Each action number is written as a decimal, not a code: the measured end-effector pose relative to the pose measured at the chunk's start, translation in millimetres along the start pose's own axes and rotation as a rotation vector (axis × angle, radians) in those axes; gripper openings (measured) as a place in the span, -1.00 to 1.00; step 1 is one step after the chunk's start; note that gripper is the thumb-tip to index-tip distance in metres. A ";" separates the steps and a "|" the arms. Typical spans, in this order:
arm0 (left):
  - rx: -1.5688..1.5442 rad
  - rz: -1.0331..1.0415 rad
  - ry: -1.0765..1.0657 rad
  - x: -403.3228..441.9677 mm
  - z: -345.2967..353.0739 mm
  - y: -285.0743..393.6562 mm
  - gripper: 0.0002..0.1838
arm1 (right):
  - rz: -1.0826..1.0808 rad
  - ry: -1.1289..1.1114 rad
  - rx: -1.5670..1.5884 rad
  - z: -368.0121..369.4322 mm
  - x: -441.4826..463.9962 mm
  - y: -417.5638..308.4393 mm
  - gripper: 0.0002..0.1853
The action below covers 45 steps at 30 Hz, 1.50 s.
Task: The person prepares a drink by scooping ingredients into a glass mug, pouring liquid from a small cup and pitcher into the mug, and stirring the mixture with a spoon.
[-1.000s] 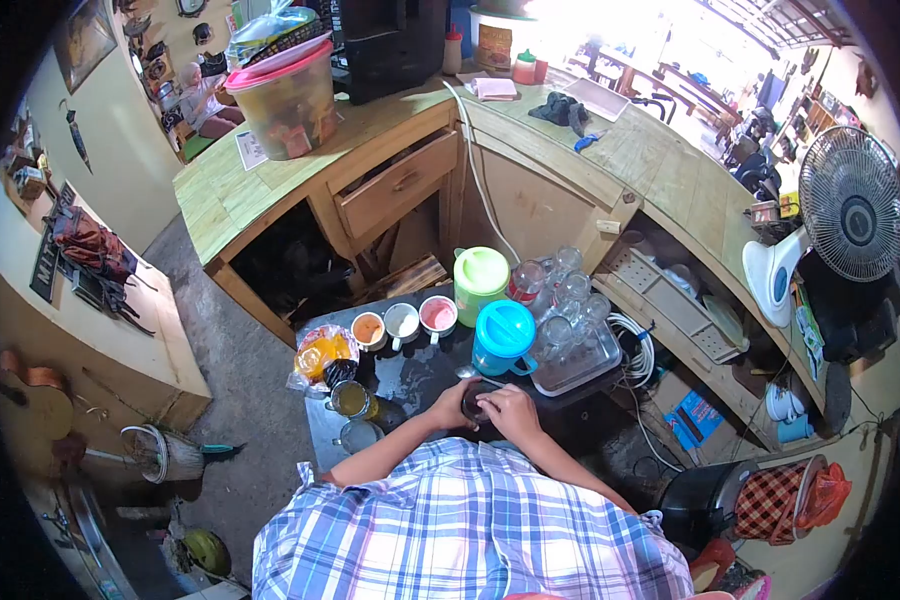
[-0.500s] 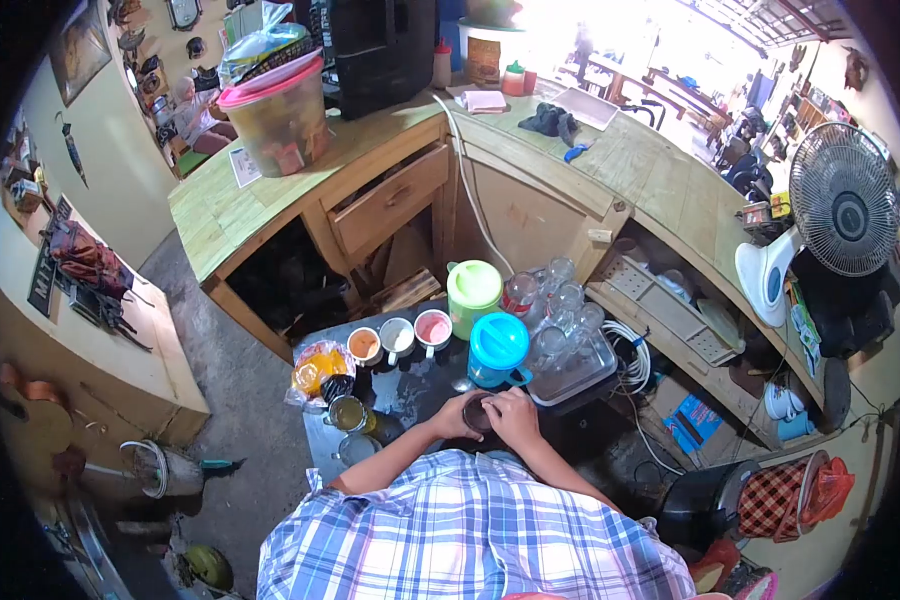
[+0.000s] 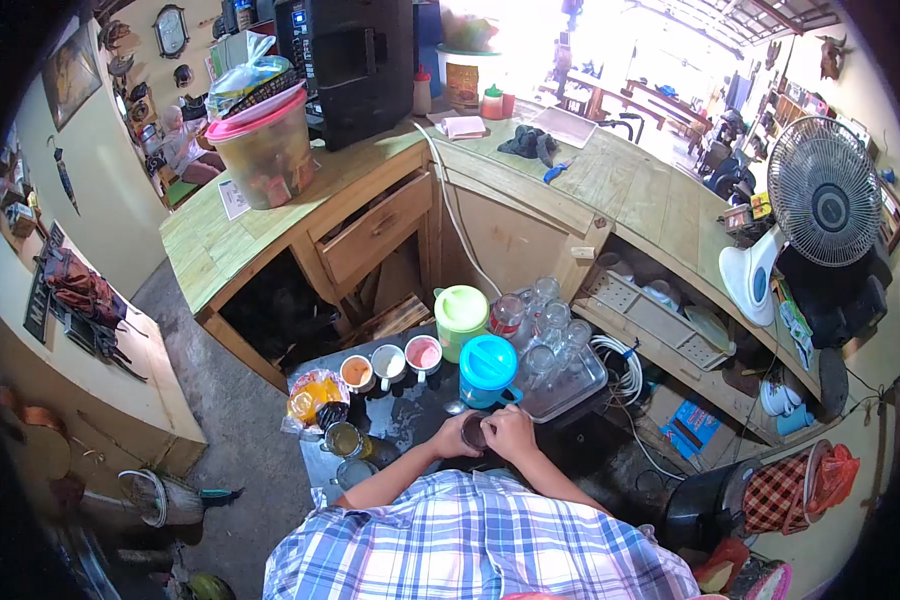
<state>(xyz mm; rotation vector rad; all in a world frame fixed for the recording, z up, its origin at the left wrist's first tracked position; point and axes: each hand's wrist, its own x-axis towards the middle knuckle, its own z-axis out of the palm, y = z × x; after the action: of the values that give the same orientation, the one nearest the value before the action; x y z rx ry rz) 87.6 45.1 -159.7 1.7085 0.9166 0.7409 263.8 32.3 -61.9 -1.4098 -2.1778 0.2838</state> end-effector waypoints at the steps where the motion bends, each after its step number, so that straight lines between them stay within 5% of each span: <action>1: 0.001 0.001 -0.002 -0.1 0.8 -2.4 -0.06 | 0.038 -0.042 0.081 2.4 -0.6 0.9 -0.87; 45: -0.127 0.001 -0.037 -4.9 0.3 -9.5 -0.11 | 0.051 -0.032 0.073 -0.3 -1.8 -3.7 -0.85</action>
<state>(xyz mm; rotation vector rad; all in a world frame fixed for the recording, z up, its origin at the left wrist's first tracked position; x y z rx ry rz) 83.1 42.7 -169.1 1.6062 0.8258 0.7501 261.7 29.0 -60.6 -1.4311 -2.1364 0.4030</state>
